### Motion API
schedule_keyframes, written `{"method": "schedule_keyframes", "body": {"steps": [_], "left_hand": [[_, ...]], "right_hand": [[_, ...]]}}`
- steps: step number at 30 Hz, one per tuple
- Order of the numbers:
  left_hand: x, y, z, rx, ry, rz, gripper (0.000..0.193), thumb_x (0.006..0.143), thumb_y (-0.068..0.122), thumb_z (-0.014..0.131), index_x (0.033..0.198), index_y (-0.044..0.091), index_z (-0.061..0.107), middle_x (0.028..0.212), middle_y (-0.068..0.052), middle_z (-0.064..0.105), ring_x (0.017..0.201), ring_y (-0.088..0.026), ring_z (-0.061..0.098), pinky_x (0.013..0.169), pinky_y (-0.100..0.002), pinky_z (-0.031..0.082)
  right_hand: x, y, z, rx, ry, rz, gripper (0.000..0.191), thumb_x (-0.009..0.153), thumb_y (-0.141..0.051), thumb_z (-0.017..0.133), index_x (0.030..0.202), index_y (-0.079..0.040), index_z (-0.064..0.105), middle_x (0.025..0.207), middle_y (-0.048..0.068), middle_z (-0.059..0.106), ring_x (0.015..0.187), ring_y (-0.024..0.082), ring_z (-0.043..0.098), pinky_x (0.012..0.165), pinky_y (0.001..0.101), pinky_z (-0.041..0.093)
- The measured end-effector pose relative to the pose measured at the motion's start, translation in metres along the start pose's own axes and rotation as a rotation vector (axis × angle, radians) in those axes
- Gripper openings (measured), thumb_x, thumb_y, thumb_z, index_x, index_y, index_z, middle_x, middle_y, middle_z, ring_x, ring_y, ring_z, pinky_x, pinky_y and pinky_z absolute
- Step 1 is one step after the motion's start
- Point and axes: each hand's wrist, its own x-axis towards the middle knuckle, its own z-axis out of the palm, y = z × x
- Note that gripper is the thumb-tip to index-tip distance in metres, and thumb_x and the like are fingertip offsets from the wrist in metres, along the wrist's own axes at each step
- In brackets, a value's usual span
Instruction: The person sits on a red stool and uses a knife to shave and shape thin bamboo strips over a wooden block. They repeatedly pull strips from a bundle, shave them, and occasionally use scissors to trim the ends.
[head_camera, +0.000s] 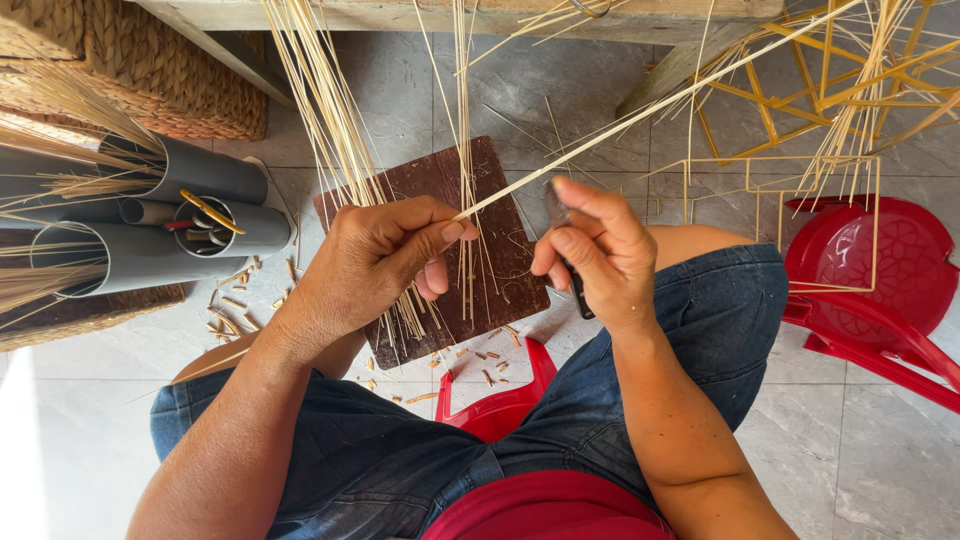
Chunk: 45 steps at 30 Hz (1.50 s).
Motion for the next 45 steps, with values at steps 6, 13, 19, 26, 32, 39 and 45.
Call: {"method": "schedule_keyframes", "body": {"steps": [6, 13, 19, 26, 32, 39, 45], "left_hand": [[0.000, 0.000, 0.000, -0.034, 0.012, -0.005, 0.024, 0.104, 0.021, 0.056, 0.110, 0.008, 0.075, 0.064, -0.001, 0.072, 0.058, -0.006, 0.072, 0.050, -0.021, 0.056], [-0.002, -0.001, -0.001, -0.017, 0.035, 0.026, 0.022, 0.104, 0.020, 0.057, 0.110, 0.008, 0.075, 0.065, -0.001, 0.073, 0.058, -0.005, 0.072, 0.049, -0.021, 0.056], [-0.003, 0.001, -0.002, -0.011, 0.049, 0.033, 0.022, 0.104, 0.020, 0.057, 0.109, 0.008, 0.075, 0.065, 0.000, 0.073, 0.059, -0.005, 0.073, 0.050, -0.020, 0.056], [-0.002, 0.003, 0.004, 0.101, 0.060, 0.022, 0.020, 0.101, 0.023, 0.062, 0.107, 0.011, 0.076, 0.063, 0.000, 0.072, 0.056, -0.005, 0.071, 0.048, -0.022, 0.054], [0.000, 0.003, 0.008, 0.219, 0.066, 0.127, 0.017, 0.099, 0.023, 0.066, 0.105, 0.011, 0.077, 0.061, 0.000, 0.071, 0.053, -0.005, 0.070, 0.047, -0.024, 0.053], [-0.001, 0.002, 0.008, 0.165, 0.010, 0.044, 0.018, 0.098, 0.022, 0.065, 0.107, 0.013, 0.078, 0.060, 0.000, 0.072, 0.049, -0.006, 0.069, 0.044, -0.025, 0.053], [-0.004, 0.000, 0.004, 0.137, 0.003, 0.079, 0.019, 0.100, 0.022, 0.063, 0.107, 0.013, 0.077, 0.061, 0.001, 0.072, 0.052, -0.005, 0.070, 0.045, -0.023, 0.054]], "right_hand": [[-0.002, -0.005, 0.005, -0.162, -0.242, 0.017, 0.036, 0.105, 0.001, 0.062, 0.140, -0.010, 0.061, 0.081, 0.005, 0.072, 0.062, 0.005, 0.057, 0.056, 0.0188, 0.048], [0.001, -0.007, 0.008, -0.148, -0.473, 0.063, 0.038, 0.103, 0.002, 0.063, 0.139, -0.010, 0.063, 0.079, 0.003, 0.073, 0.057, 0.003, 0.056, 0.053, 0.0182, 0.047], [0.001, -0.015, -0.006, -0.084, -0.212, 0.109, 0.061, 0.104, 0.003, 0.060, 0.160, -0.009, 0.037, 0.083, 0.012, 0.073, 0.060, 0.007, 0.055, 0.054, 0.0195, 0.046], [0.001, -0.011, 0.001, -0.096, -0.073, 0.081, 0.071, 0.107, 0.004, 0.057, 0.167, -0.010, 0.021, 0.086, 0.015, 0.072, 0.063, 0.008, 0.057, 0.056, 0.0200, 0.047], [0.005, -0.008, 0.000, -0.150, -0.040, 0.010, 0.053, 0.110, 0.005, 0.058, 0.159, -0.009, 0.046, 0.087, 0.014, 0.073, 0.062, 0.005, 0.052, 0.060, 0.0191, 0.045], [0.002, -0.003, -0.004, -0.392, 0.189, -0.105, 0.039, 0.112, 0.003, 0.060, 0.149, -0.009, 0.058, 0.086, 0.008, 0.067, 0.064, 0.006, 0.053, 0.059, 0.0184, 0.046], [0.004, -0.001, -0.040, -0.336, 0.452, -0.227, 0.034, 0.121, -0.002, 0.057, 0.154, -0.008, 0.054, 0.077, 0.006, 0.060, 0.059, 0.009, 0.051, 0.056, 0.0222, 0.042]]}}
